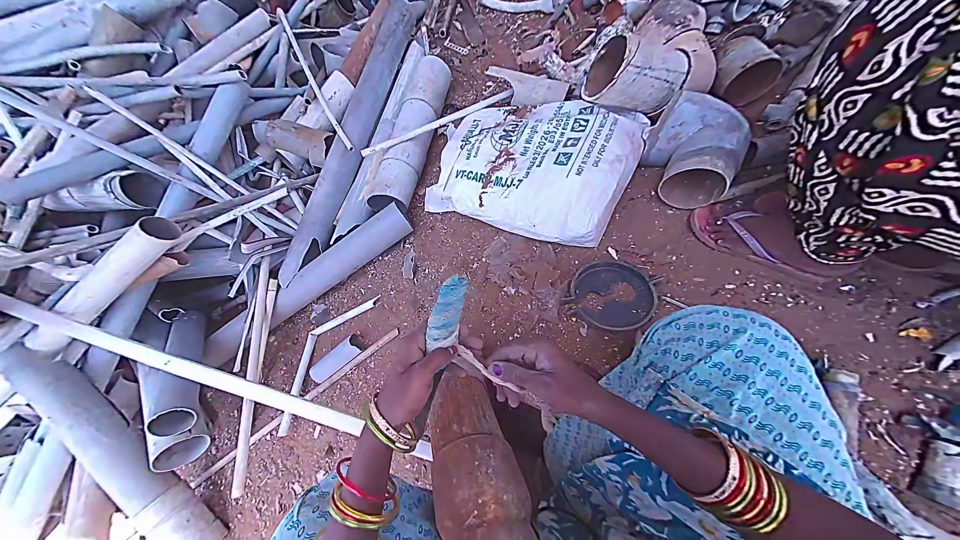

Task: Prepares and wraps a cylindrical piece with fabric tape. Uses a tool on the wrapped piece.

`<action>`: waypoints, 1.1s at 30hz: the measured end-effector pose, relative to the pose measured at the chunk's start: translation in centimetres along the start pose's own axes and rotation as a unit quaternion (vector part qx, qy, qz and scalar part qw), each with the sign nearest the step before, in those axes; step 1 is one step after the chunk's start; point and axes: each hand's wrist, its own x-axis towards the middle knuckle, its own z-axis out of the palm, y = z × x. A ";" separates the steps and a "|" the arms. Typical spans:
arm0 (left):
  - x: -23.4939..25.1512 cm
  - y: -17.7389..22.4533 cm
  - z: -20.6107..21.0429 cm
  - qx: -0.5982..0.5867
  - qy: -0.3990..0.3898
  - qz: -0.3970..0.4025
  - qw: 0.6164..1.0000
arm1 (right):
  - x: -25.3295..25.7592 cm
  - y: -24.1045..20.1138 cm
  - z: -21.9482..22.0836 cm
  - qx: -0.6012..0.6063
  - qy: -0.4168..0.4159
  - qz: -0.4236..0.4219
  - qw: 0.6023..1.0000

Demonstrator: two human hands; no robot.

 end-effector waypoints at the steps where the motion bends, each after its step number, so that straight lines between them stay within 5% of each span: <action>1: 0.0 -0.1 0.0 -0.002 0.000 0.000 1.000 | 0.0 0.1 0.0 0.004 -0.005 -0.008 1.000; 6: 0.1 -0.3 0.3 -0.009 0.032 0.017 0.999 | 0.0 0.4 -0.4 -0.048 -0.049 -0.055 0.996; 14: 0.1 -1.4 0.9 0.067 -0.050 -0.001 0.997 | 0.4 -0.9 -3.6 -0.251 -0.064 0.065 0.964; 20: -0.6 -1.2 2.4 0.062 -0.089 -0.005 0.994 | 0.2 -1.0 -2.4 -0.143 -0.005 -0.009 0.990; 33: -1.0 -0.9 2.0 -0.031 -0.038 0.029 0.998 | 0.2 -0.4 -1.6 0.078 -0.051 0.070 0.993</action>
